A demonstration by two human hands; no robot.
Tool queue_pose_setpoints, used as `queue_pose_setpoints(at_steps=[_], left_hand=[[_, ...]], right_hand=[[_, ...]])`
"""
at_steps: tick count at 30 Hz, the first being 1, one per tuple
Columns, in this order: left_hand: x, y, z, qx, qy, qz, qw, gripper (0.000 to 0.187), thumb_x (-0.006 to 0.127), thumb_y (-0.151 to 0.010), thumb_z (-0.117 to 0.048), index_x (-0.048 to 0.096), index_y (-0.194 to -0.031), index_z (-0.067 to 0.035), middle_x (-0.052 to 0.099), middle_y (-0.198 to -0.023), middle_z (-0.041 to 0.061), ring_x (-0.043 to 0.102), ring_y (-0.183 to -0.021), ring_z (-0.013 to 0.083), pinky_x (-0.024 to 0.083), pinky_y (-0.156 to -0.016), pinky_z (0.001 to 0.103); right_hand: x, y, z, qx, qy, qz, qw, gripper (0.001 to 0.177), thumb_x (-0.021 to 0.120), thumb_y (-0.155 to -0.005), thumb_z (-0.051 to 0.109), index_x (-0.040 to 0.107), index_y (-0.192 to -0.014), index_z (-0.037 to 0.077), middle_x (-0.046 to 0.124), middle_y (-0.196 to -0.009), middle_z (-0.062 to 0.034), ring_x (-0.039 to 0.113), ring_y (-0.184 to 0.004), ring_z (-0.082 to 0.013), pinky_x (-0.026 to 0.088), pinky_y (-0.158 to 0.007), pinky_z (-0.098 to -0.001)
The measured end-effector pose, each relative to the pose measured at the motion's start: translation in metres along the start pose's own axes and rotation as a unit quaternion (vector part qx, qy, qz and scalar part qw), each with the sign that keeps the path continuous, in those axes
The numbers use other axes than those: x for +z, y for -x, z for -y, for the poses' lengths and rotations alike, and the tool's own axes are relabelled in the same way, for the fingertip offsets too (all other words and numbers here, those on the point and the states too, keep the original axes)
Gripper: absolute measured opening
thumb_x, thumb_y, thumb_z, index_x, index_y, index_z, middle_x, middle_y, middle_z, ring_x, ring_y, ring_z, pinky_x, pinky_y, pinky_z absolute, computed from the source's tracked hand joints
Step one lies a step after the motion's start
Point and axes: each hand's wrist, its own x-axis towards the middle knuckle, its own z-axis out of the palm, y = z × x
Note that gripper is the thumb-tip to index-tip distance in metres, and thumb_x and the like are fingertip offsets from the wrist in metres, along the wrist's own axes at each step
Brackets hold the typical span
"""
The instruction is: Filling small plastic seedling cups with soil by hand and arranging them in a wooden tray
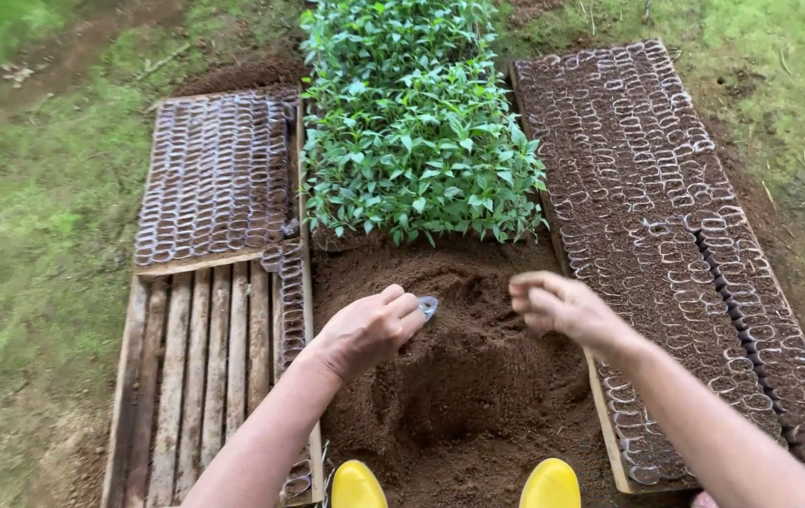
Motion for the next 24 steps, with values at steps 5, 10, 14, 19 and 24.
queue_pose_setpoints(at_steps=[5, 10, 14, 19, 24], left_hand=[[0.081, 0.021, 0.008, -0.022, 0.027, 0.007, 0.999, 0.012, 0.056, -0.098, -0.010, 0.060, -0.087, -0.015, 0.051, -0.080, 0.003, 0.055, -0.081, 0.0183, 0.055, -0.069, 0.023], [0.110, 0.039, 0.003, -0.081, 0.083, 0.021, 0.993, 0.012, 0.058, -0.097, -0.008, 0.062, -0.088, -0.015, 0.057, -0.084, 0.002, 0.057, -0.083, 0.0158, 0.055, -0.070, 0.021], [0.111, 0.040, 0.000, -0.103, 0.200, 0.039, 0.974, 0.014, 0.059, -0.093, 0.012, 0.067, -0.102, 0.004, 0.068, -0.095, 0.015, 0.058, -0.080, 0.0263, 0.061, -0.055, 0.034], [0.127, 0.041, -0.002, -0.116, 0.206, 0.048, 0.970, 0.018, 0.058, -0.091, 0.015, 0.067, -0.103, 0.005, 0.066, -0.095, 0.014, 0.059, -0.082, 0.0257, 0.062, -0.056, 0.035], [0.183, 0.056, -0.010, -0.090, 0.094, 0.019, 0.991, 0.013, 0.058, -0.099, -0.012, 0.059, -0.087, -0.016, 0.051, -0.083, 0.001, 0.054, -0.082, 0.0176, 0.055, -0.072, 0.023]], right_hand=[[-0.034, -0.040, -0.174, 0.129, -0.114, -0.062, 0.983, 0.040, 0.044, -0.108, 0.015, 0.055, -0.144, 0.001, 0.064, -0.135, -0.0231, 0.066, -0.119, -0.0308, 0.057, -0.097, -0.0402], [-0.006, -0.055, -0.190, 0.238, -0.164, -0.089, 0.953, 0.047, 0.039, -0.111, 0.024, 0.048, -0.147, -0.005, 0.058, -0.141, -0.0338, 0.064, -0.123, -0.0378, 0.056, -0.100, -0.0422], [0.038, -0.064, -0.109, 0.309, -0.169, -0.098, 0.931, 0.053, 0.042, -0.107, 0.033, 0.044, -0.148, 0.000, 0.050, -0.148, -0.0287, 0.057, -0.130, -0.0409, 0.050, -0.110, -0.0498], [0.045, -0.086, -0.101, 0.305, -0.257, -0.103, 0.911, 0.068, 0.049, -0.098, 0.037, 0.034, -0.158, 0.008, 0.038, -0.165, -0.0203, 0.040, -0.149, -0.0387, 0.041, -0.118, -0.0543], [0.048, -0.089, -0.089, 0.219, -0.307, -0.032, 0.926, 0.037, 0.051, -0.106, 0.034, 0.066, -0.123, 0.005, 0.067, -0.127, -0.0166, 0.066, -0.113, -0.0284, 0.059, -0.097, -0.0452]])
